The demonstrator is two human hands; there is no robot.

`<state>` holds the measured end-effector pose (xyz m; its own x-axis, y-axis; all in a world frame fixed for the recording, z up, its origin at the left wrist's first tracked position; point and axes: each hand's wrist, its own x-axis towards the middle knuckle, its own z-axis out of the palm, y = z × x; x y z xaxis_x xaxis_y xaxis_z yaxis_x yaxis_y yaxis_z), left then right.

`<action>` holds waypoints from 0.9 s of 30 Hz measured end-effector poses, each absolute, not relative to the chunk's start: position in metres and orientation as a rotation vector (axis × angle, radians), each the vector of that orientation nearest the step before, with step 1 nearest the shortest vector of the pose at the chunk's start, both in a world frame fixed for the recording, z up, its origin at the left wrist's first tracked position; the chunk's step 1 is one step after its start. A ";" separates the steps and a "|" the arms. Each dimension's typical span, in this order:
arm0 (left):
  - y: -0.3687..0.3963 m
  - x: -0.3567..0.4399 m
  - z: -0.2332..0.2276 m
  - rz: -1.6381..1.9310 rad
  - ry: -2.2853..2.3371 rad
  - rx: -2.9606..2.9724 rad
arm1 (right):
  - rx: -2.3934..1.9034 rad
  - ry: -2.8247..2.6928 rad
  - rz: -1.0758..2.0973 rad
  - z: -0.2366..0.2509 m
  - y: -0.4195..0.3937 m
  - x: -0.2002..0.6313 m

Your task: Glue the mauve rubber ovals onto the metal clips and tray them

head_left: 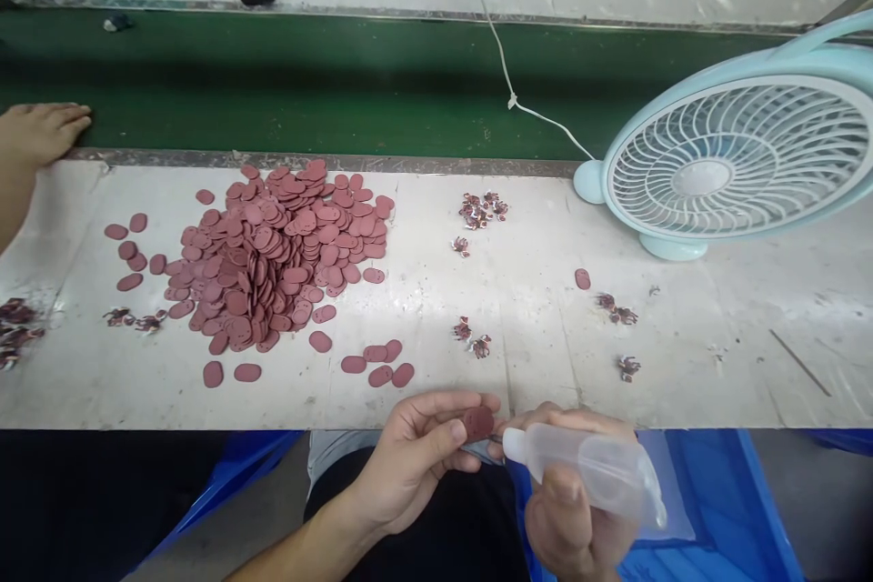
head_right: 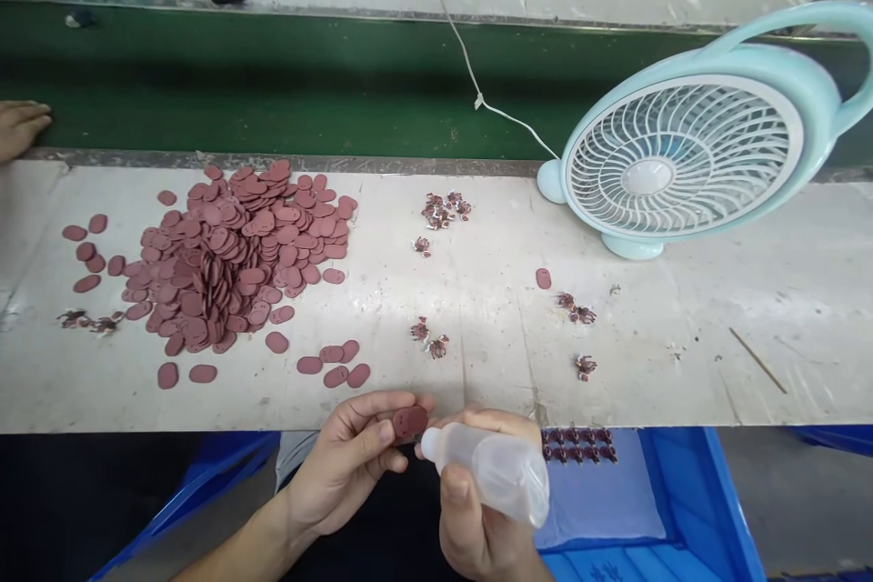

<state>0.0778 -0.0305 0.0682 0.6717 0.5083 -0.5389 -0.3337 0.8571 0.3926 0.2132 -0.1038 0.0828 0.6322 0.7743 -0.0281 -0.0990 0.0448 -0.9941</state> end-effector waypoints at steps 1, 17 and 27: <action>-0.031 0.077 0.068 0.484 0.685 0.272 | -1.348 -0.560 0.774 0.084 -0.102 0.217; -0.017 0.051 0.060 0.577 0.793 0.287 | -1.132 -0.078 1.100 0.048 -0.071 0.283; -0.012 0.052 0.066 0.562 0.796 0.259 | -2.197 -1.303 0.757 0.038 -0.039 0.255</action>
